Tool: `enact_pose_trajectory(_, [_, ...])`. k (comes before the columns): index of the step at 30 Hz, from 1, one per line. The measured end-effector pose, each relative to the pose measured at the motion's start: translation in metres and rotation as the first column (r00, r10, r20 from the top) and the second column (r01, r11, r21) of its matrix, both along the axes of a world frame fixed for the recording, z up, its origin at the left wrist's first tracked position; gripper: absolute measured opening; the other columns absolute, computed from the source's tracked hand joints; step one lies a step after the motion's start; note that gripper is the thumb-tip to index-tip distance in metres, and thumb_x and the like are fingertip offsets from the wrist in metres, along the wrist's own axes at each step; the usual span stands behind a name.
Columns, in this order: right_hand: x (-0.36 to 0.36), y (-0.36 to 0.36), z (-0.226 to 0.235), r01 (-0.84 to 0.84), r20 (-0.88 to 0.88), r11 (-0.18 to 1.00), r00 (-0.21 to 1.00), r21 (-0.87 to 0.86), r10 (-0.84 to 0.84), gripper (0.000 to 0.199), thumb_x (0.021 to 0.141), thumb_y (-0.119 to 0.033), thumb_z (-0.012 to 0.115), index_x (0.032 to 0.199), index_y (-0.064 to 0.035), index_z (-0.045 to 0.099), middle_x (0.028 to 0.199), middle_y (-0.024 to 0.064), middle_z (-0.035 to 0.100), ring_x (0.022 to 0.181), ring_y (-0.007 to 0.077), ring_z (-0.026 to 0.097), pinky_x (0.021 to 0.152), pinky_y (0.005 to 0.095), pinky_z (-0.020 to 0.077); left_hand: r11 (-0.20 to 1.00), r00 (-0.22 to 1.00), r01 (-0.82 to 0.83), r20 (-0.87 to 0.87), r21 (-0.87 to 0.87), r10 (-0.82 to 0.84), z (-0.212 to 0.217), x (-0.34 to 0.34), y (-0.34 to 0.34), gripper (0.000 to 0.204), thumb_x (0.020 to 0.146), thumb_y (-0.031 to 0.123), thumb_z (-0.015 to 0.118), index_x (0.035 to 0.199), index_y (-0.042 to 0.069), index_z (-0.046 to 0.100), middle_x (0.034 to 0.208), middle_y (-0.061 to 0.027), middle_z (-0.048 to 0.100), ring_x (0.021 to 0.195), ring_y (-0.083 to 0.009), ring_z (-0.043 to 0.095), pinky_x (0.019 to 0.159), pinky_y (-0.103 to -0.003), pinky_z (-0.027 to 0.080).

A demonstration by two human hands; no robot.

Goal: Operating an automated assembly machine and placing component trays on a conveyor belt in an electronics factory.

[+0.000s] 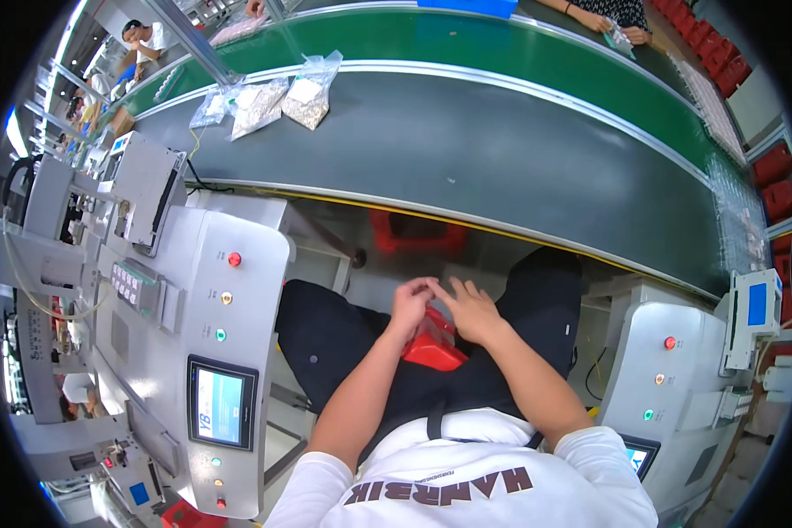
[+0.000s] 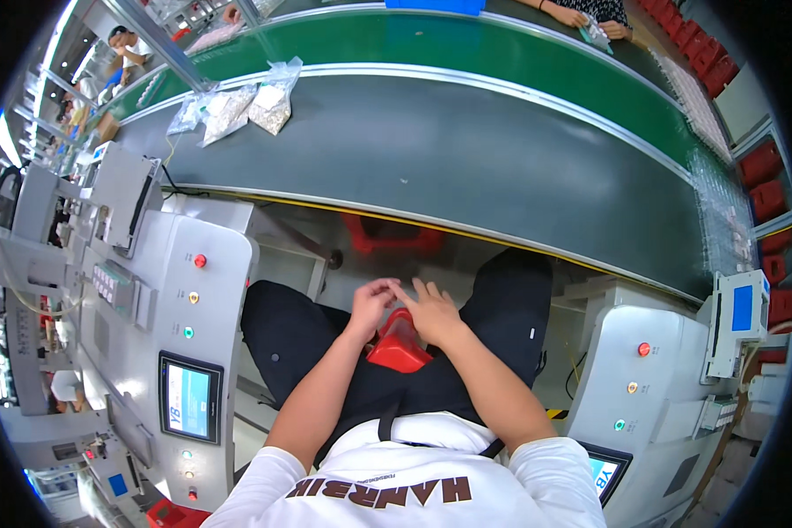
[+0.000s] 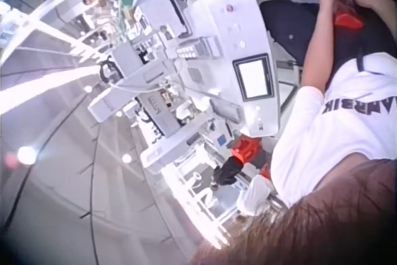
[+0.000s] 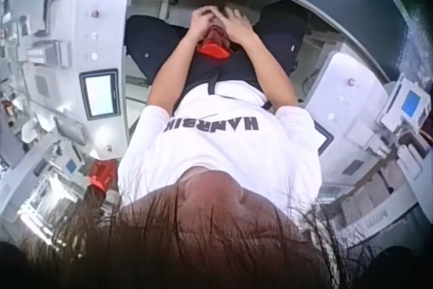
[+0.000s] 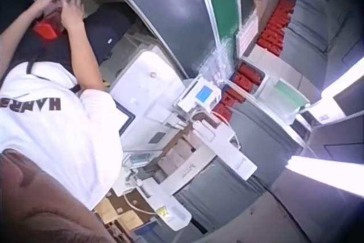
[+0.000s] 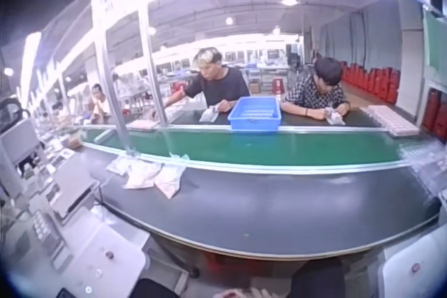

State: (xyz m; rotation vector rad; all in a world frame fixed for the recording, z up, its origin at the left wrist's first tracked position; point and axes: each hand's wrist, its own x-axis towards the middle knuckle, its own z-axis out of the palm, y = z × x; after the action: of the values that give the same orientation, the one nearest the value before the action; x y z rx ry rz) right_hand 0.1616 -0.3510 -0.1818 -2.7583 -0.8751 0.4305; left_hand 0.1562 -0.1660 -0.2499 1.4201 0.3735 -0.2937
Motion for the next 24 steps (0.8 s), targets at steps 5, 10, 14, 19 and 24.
enact_pose_trajectory(5, [0.011,0.012,-0.004,-0.008,0.173,0.985,0.985,0.173,-0.022,0.09,0.086,-0.007,0.066,0.166,-0.0335,0.034,0.157,0.0175,0.05,0.13,0.0377,0.058,0.098,0.0519,0.052,0.862,0.985,-0.162,-0.032,-0.481,0.167,0.015,0.007,0.003,0.033,0.101,0.005,0.057,0.132,0.002,0.067,0.118,-0.0114,0.073,0.104,-0.0183,0.068,0.087,-0.031,0.053])
enact_pose_trajectory(10, [0.014,0.019,-0.005,-0.009,0.26,0.987,0.965,0.158,-0.033,0.088,0.083,-0.009,0.069,0.163,-0.0325,0.04,0.157,0.0166,0.051,0.129,0.0359,0.058,0.097,0.0491,0.0525,0.669,0.978,-0.185,-0.071,-0.72,0.194,0.021,0.005,0.014,0.028,0.106,0.015,0.058,0.13,0.003,0.065,0.118,-0.0106,0.072,0.109,-0.0206,0.066,0.096,-0.034,0.051])
enact_pose_trajectory(14, [0.013,0.019,-0.006,-0.015,0.247,0.99,0.969,0.139,-0.02,0.086,0.08,-0.01,0.073,0.159,-0.031,0.045,0.156,0.0169,0.051,0.129,0.0352,0.058,0.097,0.0485,0.0524,0.75,0.975,-0.186,-0.025,-0.635,0.22,0.023,0.003,0.009,0.028,0.108,0.023,0.06,0.127,0.003,0.067,0.116,-0.0105,0.073,0.102,-0.0178,0.065,0.089,-0.032,0.049])
enact_pose_trajectory(19, [0.014,0.017,-0.007,0.004,0.212,0.982,0.976,0.188,-0.045,0.089,0.08,-0.003,0.069,0.159,-0.0356,0.045,0.148,0.0205,0.054,0.125,0.0372,0.059,0.095,0.0478,0.0528,0.769,0.979,-0.176,-0.031,-0.614,0.2,0.021,0.003,0.008,0.03,0.109,0.028,0.06,0.126,0.005,0.067,0.115,-0.0088,0.073,0.101,-0.0163,0.064,0.087,-0.031,0.048])
enact_pose_trajectory(24, [0.014,0.015,-0.008,0.017,0.191,0.976,0.98,0.217,-0.06,0.093,0.08,0.002,0.067,0.16,-0.0395,0.043,0.144,0.0219,0.055,0.123,0.0379,0.059,0.094,0.0474,0.053,0.771,0.979,-0.191,-0.065,-0.607,0.191,0.021,0.004,0.008,0.03,0.109,0.029,0.06,0.126,0.005,0.068,0.114,-0.0078,0.073,0.099,-0.0157,0.063,0.087,-0.03,0.047])
